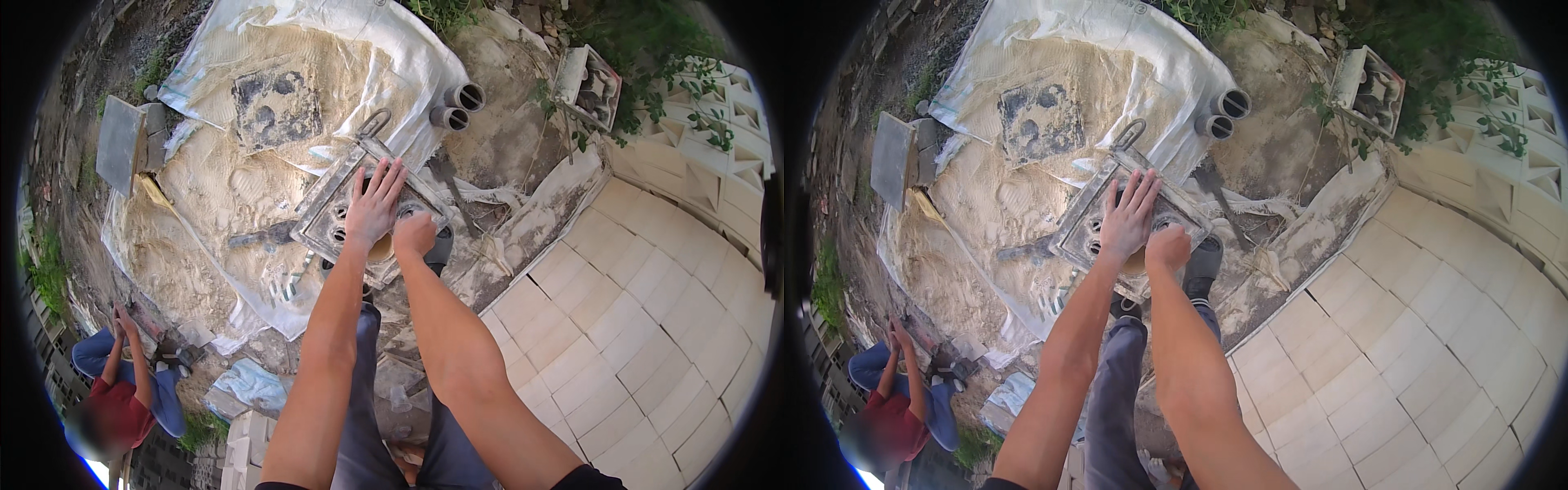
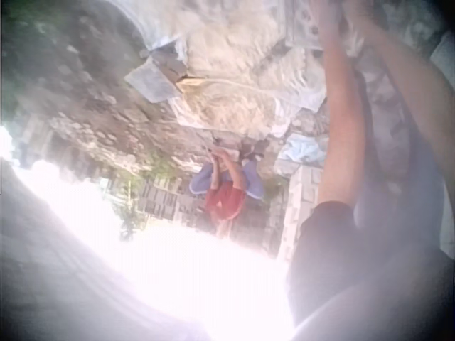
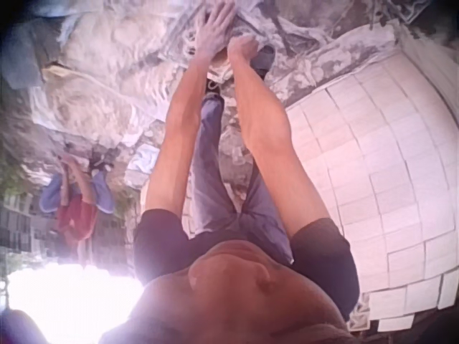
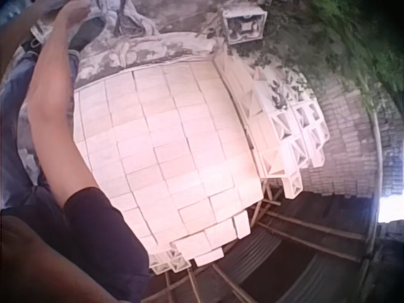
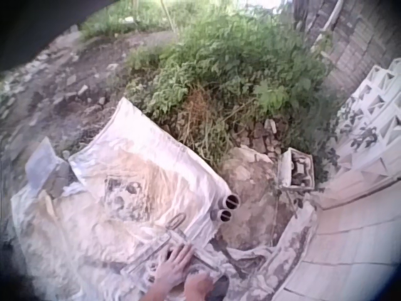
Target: The person cleans a metal mold with circular holes using a trowel and their hands. They scrape the interior and exterior surfaces of the mold to remove debris and then wipe the surface with their hands.
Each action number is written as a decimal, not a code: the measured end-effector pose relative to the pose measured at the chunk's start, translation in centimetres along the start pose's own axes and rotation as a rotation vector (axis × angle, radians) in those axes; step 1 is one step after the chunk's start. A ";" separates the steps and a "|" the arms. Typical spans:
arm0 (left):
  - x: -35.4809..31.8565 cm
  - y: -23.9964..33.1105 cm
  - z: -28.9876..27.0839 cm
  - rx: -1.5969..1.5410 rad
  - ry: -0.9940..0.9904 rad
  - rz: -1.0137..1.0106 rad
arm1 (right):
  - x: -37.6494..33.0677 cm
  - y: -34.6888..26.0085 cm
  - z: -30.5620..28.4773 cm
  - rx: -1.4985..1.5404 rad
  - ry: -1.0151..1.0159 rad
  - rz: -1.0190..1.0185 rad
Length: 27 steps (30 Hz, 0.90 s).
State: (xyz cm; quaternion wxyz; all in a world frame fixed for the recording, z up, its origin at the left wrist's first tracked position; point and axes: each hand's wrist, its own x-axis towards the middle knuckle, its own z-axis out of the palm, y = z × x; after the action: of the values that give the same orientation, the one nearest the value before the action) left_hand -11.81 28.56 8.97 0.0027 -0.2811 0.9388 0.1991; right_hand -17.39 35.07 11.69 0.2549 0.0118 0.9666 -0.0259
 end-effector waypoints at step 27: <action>0.2 0.0 0.4 -0.060 0.064 -0.007 | 2.4 3.7 0.7 0.353 -0.256 -0.161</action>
State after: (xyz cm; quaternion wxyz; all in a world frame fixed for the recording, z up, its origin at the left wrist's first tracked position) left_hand -12.00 28.57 8.60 -0.0352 -0.2906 0.9310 0.2179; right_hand -19.01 38.73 9.77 0.3667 -0.0241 0.9045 -0.2162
